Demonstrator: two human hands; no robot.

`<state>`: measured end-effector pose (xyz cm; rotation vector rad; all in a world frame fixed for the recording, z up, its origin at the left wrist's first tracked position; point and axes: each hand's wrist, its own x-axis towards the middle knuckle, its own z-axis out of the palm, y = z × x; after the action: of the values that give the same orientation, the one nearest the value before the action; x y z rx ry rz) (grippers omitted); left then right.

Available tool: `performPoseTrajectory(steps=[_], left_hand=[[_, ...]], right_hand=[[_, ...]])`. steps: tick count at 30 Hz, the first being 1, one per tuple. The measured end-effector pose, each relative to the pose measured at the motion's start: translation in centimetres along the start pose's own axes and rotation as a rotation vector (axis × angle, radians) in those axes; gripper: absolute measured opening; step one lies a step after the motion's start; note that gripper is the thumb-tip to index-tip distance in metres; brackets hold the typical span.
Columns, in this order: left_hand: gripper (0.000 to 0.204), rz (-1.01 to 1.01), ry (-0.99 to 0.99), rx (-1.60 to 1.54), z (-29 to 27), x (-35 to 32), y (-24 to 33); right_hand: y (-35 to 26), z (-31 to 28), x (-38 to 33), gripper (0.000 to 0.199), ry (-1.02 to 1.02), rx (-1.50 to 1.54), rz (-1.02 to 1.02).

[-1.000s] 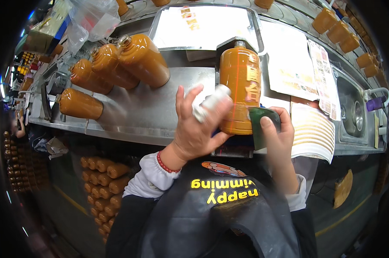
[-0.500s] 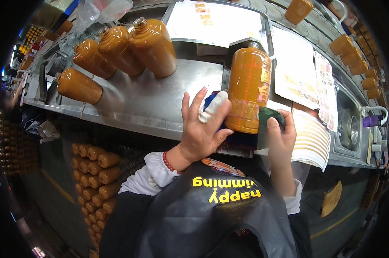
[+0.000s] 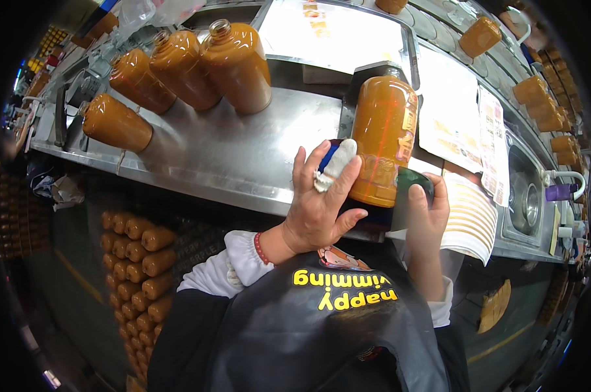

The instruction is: The person rinses a metal bowl in a sink, then repeatedly applies adhesive labels to amber-colored bottles. They peel labels from a sheet, position them on each bottle, and smooth them with a cloth. Finished bottles are placed on a tray.

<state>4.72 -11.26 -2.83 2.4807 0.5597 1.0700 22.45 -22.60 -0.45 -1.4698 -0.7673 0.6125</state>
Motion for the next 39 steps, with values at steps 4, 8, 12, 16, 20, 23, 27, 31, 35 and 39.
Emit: performPoseTrajectory(steps=[4,8,12,16,20,23,27,31,35,39], left_hand=[[0.059,0.18,0.015,0.118,0.5,0.6,1.7],[0.061,0.053,0.007,0.145,0.4,0.3,0.9],[0.068,-0.084,-0.034,0.042,0.1,-0.6,0.1],[0.064,-0.105,-0.013,-0.005,-0.1,-1.6,-0.3],[0.061,0.098,0.068,0.094,-0.7,-1.2,0.3],[0.062,-0.048,0.025,-0.04,0.1,-1.7,0.1],[0.067,-0.102,-0.019,-0.065,0.2,-1.6,0.0],[0.069,-0.013,-0.033,0.038,-0.6,-0.2,0.7],[0.07,0.003,-0.036,0.081,0.0,-0.3,0.7],[0.071,0.011,-0.025,0.074,0.2,-0.1,0.6]], right_hand=[[-0.3,0.3,0.1,0.022,-0.007,0.004,-0.012],[0.2,-0.2,0.1,0.023,-0.005,-0.061,0.005],[0.2,-0.1,0.0,0.023,-0.003,-0.04,0.015],[0.1,0.0,-0.1,0.023,0.004,-0.013,0.001],[0.1,0.0,-0.1,0.023,-0.001,-0.01,-0.002],[0.1,-0.1,0.0,0.025,-0.008,-0.021,-0.01],[-0.8,-0.5,-0.5,0.027,0.015,-0.124,-0.063],[-2.5,-0.3,0.6,0.031,-0.105,-0.413,-0.615],[-2.6,1.1,0.4,0.05,-0.167,-0.739,-0.646],[-1.8,1.3,0.6,0.058,-0.16,-0.92,-0.733]])
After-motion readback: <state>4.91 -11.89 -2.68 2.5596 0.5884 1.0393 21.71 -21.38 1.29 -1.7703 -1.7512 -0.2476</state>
